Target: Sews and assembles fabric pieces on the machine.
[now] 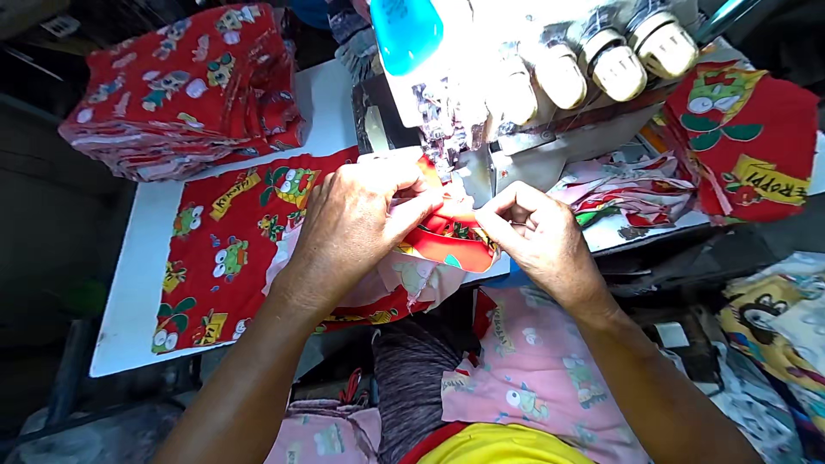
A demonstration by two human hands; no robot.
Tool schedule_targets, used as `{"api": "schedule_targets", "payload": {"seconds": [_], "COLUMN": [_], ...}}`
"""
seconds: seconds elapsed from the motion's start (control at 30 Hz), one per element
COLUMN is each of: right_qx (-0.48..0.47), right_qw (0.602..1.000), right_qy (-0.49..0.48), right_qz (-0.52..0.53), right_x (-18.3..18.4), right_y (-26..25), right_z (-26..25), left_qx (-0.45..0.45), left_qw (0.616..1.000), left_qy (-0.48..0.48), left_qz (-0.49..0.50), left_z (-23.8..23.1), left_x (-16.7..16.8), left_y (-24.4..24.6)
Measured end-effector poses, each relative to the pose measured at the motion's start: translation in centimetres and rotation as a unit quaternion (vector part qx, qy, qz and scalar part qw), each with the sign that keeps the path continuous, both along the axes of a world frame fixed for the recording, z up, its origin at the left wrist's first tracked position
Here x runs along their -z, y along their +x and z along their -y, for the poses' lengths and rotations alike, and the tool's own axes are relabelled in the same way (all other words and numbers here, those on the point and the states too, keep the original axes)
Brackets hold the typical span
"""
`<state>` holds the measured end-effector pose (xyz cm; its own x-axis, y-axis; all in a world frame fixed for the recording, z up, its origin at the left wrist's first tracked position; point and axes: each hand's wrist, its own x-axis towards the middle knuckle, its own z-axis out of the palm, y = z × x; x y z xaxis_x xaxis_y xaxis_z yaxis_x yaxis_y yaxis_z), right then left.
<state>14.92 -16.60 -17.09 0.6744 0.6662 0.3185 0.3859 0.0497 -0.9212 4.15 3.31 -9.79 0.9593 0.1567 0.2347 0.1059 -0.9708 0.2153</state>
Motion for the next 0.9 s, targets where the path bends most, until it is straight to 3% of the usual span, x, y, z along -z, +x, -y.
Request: {"api": "schedule_targets", "payload": {"seconds": [0.9], "right_qx": [0.012], "right_qw": [1.000], "right_qy": [0.021], "right_qz": [0.011], "right_x": [0.58], "right_y": [-0.15], "right_z": [-0.38], "left_qx": [-0.035], "left_qw": [0.998], "left_qy": [-0.046], "left_qz": [0.016], "left_z": [0.44], "left_x": [0.90], "left_y": [-0.14]}}
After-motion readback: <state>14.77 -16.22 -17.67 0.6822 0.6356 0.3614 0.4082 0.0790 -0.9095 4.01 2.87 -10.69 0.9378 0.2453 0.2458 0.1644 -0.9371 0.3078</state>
